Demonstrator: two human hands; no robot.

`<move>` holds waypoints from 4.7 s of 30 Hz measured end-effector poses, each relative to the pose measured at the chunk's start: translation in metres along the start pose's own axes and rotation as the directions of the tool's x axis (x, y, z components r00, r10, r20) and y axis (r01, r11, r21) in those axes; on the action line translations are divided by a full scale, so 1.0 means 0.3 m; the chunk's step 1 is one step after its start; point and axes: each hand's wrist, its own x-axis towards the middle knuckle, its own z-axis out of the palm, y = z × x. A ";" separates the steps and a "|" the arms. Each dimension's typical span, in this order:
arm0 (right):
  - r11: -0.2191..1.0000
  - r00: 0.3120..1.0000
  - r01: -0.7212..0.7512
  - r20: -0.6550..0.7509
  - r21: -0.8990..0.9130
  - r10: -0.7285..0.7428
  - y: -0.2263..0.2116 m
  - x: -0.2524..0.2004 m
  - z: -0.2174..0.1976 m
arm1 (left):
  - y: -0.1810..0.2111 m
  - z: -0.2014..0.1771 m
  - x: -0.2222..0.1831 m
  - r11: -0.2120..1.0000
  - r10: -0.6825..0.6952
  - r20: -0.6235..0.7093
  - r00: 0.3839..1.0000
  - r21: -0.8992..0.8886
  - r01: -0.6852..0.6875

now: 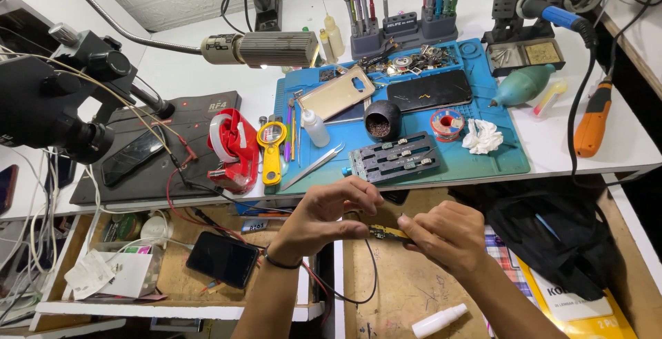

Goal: Inspecting and repairing a mobile phone circuit board using a magnifying glass and soldering iron at a repair station.

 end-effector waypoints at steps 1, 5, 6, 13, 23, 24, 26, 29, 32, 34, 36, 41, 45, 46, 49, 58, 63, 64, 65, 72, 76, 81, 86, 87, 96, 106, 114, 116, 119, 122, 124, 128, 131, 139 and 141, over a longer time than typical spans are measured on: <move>1.000 1.000 0.001 0.000 0.000 -0.001 0.000 0.004 -0.001 | 0.003 0.001 0.000 1.000 0.001 -0.001 1.000 0.000 -0.001; 1.000 1.000 0.010 -0.005 -0.003 -0.010 -0.007 0.013 -0.006 | 0.015 0.007 -0.001 1.000 0.015 0.027 1.000 0.006 -0.015; 1.000 1.000 0.001 -0.005 0.002 -0.001 -0.010 0.014 -0.007 | 0.018 0.009 -0.001 1.000 0.018 0.035 0.999 0.004 -0.018; 0.992 0.997 -0.051 0.055 -0.116 0.058 -0.049 0.045 -0.028 | 0.060 -0.001 -0.008 1.000 0.019 0.133 0.991 -0.007 -0.018; 0.983 0.994 -0.076 0.068 -0.166 0.088 -0.064 0.062 -0.043 | 0.089 0.005 -0.004 1.000 0.022 0.151 0.988 0.008 -0.023; 0.982 0.994 -0.076 0.068 -0.173 0.089 -0.063 0.058 -0.042 | 0.093 0.007 -0.003 0.999 0.021 0.151 0.988 0.027 -0.026; 0.987 0.996 -0.065 0.049 -0.144 0.073 -0.054 0.049 -0.034 | 0.095 0.012 -0.003 0.998 0.021 0.141 0.990 0.057 -0.029; 0.995 0.997 -0.082 -0.007 -0.052 0.082 -0.043 0.048 -0.002 | 0.072 0.016 -0.002 0.995 0.011 0.092 0.996 0.094 -0.020; 0.966 0.971 -0.234 -0.024 0.112 0.238 -0.051 0.034 0.034 | 0.027 0.013 -0.004 0.995 -0.072 -0.026 0.997 0.073 0.073; 0.911 0.932 -0.357 0.007 0.206 0.364 -0.059 0.017 0.045 | -0.001 0.012 -0.005 0.988 -0.148 -0.099 0.984 0.037 0.152; 0.544 0.644 -0.748 0.212 0.381 0.735 -0.066 -0.005 0.052 | -0.026 0.012 -0.011 0.963 -0.250 -0.196 0.948 0.048 0.264; 0.250 0.495 -0.782 0.324 0.572 0.806 -0.027 -0.063 0.081 | -0.140 0.020 -0.063 0.899 -0.435 -0.325 0.840 -0.200 0.389; 0.060 0.428 -0.725 0.380 0.686 0.820 -0.012 -0.116 0.112 | -0.120 0.035 -0.064 0.844 -0.527 -0.301 0.795 -0.293 0.449; 0.059 0.427 -0.726 0.382 0.685 0.820 -0.011 -0.132 0.117 | -0.125 0.037 -0.067 0.843 -0.528 -0.301 0.794 -0.294 0.450; -0.054 0.362 -0.680 0.399 0.731 0.842 -0.007 -0.160 0.125 | -0.140 0.040 -0.071 0.816 -0.566 -0.296 0.769 -0.330 0.474; -0.163 0.316 -0.641 0.451 0.750 0.835 -0.004 -0.151 0.122 | -0.169 0.045 -0.078 0.825 -0.541 -0.294 0.788 -0.368 0.429; -0.192 0.313 -0.627 0.470 0.755 0.825 0.003 -0.164 0.120 | -0.189 0.050 -0.085 0.828 -0.528 -0.308 0.791 -0.393 0.400; -0.191 0.314 -0.627 0.470 0.755 0.825 0.002 -0.159 0.120 | -0.189 0.050 -0.085 0.829 -0.527 -0.308 0.792 -0.393 0.399; -0.205 0.312 -0.625 0.482 0.754 0.819 0.000 -0.155 0.120 | -0.189 0.052 -0.085 0.829 -0.524 -0.310 0.793 -0.398 0.393; -0.271 0.302 -0.621 0.543 0.736 0.784 -0.002 -0.152 0.118 | -0.151 0.084 -0.075 0.835 -0.510 -0.331 0.794 -0.413 0.364; -0.305 0.303 -0.601 0.564 0.739 0.768 -0.001 -0.152 0.121 | -0.146 0.087 -0.068 0.831 -0.513 -0.329 0.793 -0.420 0.364; -0.341 0.297 -0.591 0.590 0.731 0.751 0.006 -0.170 0.123 | -0.132 0.098 -0.061 0.839 -0.502 -0.344 0.794 -0.418 0.349; -0.346 0.311 -0.583 0.595 0.735 0.741 0.002 -0.155 0.119 | -0.126 0.106 -0.061 0.844 -0.496 -0.350 0.795 -0.409 0.346; -0.348 0.315 -0.582 0.598 0.736 0.737 0.000 -0.152 0.118 | -0.124 0.109 -0.062 0.844 -0.495 -0.354 0.793 -0.412 0.343; -0.399 0.289 -0.609 0.660 0.686 0.693 -0.011 -0.061 0.066 | -0.073 0.153 -0.038 0.800 -0.506 -0.332 0.796 -0.525 0.290; -0.462 0.284 -0.536 0.666 0.707 0.690 -0.009 -0.097 0.096 | -0.124 0.153 -0.035 0.784 -0.497 -0.375 0.783 -0.581 0.219; -0.595 0.134 -0.466 0.717 0.655 0.684 -0.009 -0.166 0.126 | -0.153 0.133 -0.021 0.777 -0.560 -0.430 0.708 -0.568 0.270; -0.605 0.109 -0.480 0.727 0.635 0.678 -0.002 -0.171 0.128 | -0.162 0.122 -0.020 0.763 -0.573 -0.430 0.697 -0.590 0.264; -0.632 0.045 -0.483 0.738 0.606 0.673 -0.001 -0.188 0.132 | -0.177 0.110 -0.017 0.742 -0.598 -0.424 0.680 -0.615 0.269; -0.678 -0.022 -0.457 0.755 0.576 0.656 0.001 -0.208 0.139 | -0.191 0.096 -0.010 0.728 -0.617 -0.417 0.667 -0.625 0.282; -0.707 -0.055 -0.437 0.768 0.556 0.638 0.005 -0.219 0.142 | -0.198 0.087 -0.006 0.717 -0.630 -0.411 0.659 -0.634 0.289; -0.704 -0.070 -0.432 0.757 0.564 0.650 0.011 -0.224 0.141 | -0.212 0.078 -0.003 0.695 -0.658 -0.394 0.642 -0.646 0.316; -0.685 -0.068 -0.434 0.737 0.585 0.672 0.012 -0.223 0.141 | -0.218 0.073 -0.002 0.680 -0.669 -0.383 0.637 -0.661 0.317; -0.306 0.067 -0.784 0.564 0.541 0.823 0.029 -0.181 0.111 | -0.184 0.049 -0.010 0.870 -0.492 -0.497 0.715 -0.301 0.390; -0.252 0.077 -0.838 0.563 0.484 0.823 0.030 -0.186 0.105 | -0.174 0.047 -0.015 0.907 -0.388 -0.547 0.742 -0.082 0.413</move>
